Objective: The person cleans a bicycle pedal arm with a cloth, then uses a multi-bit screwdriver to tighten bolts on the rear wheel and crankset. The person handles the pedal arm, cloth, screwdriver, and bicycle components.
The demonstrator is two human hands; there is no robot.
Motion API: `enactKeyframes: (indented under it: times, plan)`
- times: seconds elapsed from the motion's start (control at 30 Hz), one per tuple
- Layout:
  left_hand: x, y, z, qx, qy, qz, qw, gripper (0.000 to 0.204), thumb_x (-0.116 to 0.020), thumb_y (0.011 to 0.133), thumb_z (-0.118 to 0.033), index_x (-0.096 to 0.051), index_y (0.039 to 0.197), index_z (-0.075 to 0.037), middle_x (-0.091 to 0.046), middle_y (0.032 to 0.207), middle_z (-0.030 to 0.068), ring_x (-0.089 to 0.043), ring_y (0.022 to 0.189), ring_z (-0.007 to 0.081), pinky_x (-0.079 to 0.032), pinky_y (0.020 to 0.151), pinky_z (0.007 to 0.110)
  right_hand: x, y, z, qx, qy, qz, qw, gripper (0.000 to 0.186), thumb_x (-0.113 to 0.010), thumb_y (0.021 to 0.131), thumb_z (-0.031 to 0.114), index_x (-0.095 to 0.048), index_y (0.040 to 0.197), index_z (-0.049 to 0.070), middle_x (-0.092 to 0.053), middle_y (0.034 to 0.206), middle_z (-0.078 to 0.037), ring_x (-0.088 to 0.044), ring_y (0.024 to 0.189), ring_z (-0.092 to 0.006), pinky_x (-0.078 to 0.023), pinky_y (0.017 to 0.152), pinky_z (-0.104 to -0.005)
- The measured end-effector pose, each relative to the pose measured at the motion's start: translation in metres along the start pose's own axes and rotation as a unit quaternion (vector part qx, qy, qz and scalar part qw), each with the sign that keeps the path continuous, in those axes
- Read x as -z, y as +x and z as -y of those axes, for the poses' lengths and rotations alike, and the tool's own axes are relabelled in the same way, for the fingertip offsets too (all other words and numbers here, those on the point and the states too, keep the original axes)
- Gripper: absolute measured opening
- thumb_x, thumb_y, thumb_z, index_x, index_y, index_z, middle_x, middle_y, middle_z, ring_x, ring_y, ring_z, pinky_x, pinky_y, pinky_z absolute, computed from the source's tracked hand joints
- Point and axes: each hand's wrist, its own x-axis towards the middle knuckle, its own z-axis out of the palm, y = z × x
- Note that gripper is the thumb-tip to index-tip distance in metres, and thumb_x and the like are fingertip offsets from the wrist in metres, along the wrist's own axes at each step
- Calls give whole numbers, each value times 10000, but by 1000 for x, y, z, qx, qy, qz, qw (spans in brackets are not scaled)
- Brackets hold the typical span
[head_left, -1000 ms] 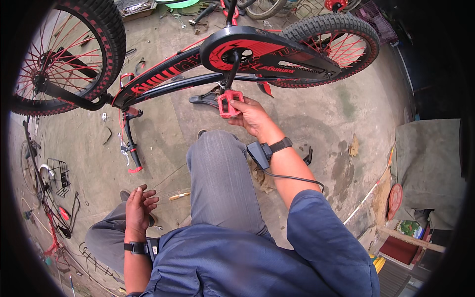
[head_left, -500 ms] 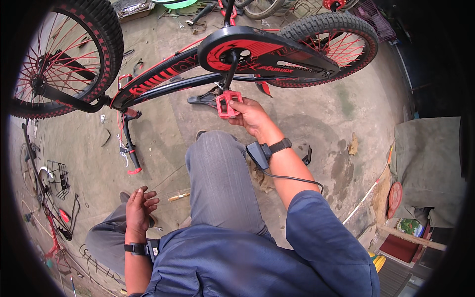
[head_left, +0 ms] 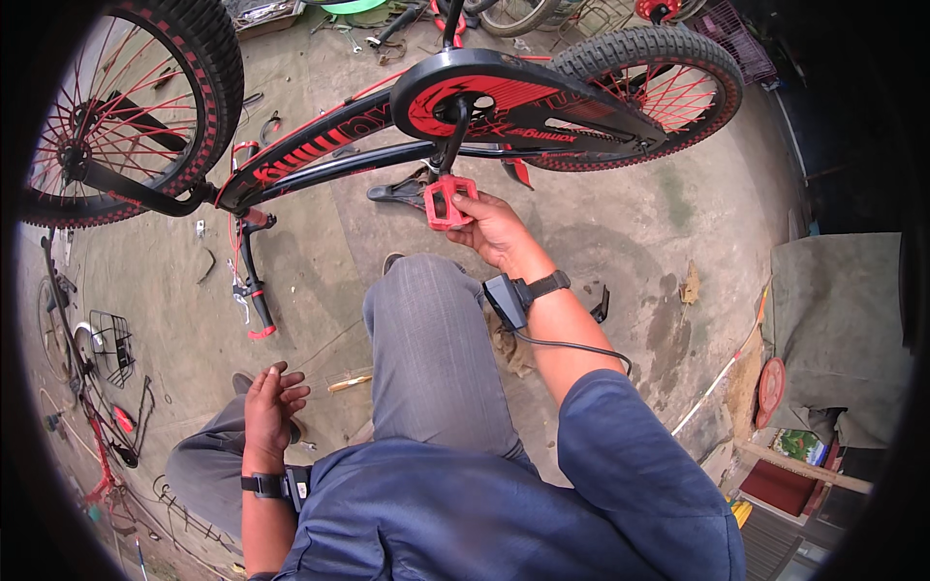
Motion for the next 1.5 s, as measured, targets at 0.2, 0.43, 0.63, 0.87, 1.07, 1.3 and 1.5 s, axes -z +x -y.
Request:
enactKeyframes:
  times: [0.2, 0.43, 0.63, 0.87, 1.07, 1.3, 1.5]
  plan:
    - [1, 0, 0, 2, 1, -2, 1000, 376, -556, 1055, -298, -545, 1306, -19, -721, 1005, 125, -724, 788, 201, -568, 638, 285, 1, 0, -1, -3, 22, 5, 1000, 368, -675, 988, 238, -609, 1304, 62, -729, 1114, -107, -737, 943, -242, -622, 736, -332]
    - [1, 1, 0, -1, 6, 0, 1000, 398, -557, 1052, -302, -534, 1320, -8, -714, 1019, 133, -723, 790, 204, -565, 638, 283, 1, 0, 1, -5, 8, -2, 1000, 382, -687, 979, 261, -608, 1291, 54, -728, 1110, -97, -732, 950, -239, -612, 766, -352]
    - [5, 1, 2, -8, 0, 8, 1000, 389, -557, 1052, -305, -541, 1312, -16, -714, 1019, 128, -719, 795, 198, -558, 638, 283, 1, -2, 20, 63, -173, -131, 974, 497, -741, 933, 355, -589, 1290, 44, -708, 1105, -87, -702, 943, -200, -561, 787, -362]
    - [2, 1, 1, -3, 13, 5, 1000, 404, -568, 1044, -348, -556, 1294, -32, -710, 1008, 109, -708, 792, 192, -543, 647, 274, 31, -20, 48, 116, -238, -163, 950, 442, -709, 950, 329, -605, 1243, 14, -680, 1098, -79, -697, 929, -192, -542, 768, -339]
    - [11, 4, 2, -14, 6, -9, 1000, 445, -595, 1029, -368, -549, 1315, -31, -707, 1035, 115, -700, 797, 183, -542, 656, 277, 55, -32, 18, 34, -267, -169, 948, 412, -684, 967, 312, -620, 1253, 21, -688, 1119, -83, -709, 918, -192, -551, 768, -323]
    - [20, 1, -8, -31, -5, -49, 998, 453, -597, 1028, -376, -552, 1329, -41, -700, 1065, 116, -690, 819, 181, -530, 677, 286, 74, -41, -34, -80, -335, -169, 923, 410, -682, 963, 321, -643, 1243, 24, -708, 1123, -90, -713, 873, -187, -558, 741, -330]
    - [35, -19, -45, -96, -37, -81, 991, 457, -591, 1034, -366, -553, 1336, -26, -702, 1071, 109, -686, 860, 177, -528, 714, 284, 88, -42, -63, -119, -362, -150, 912, 367, -667, 972, 291, -650, 1225, 25, -711, 1078, -78, -687, 882, -166, -551, 752, -318]
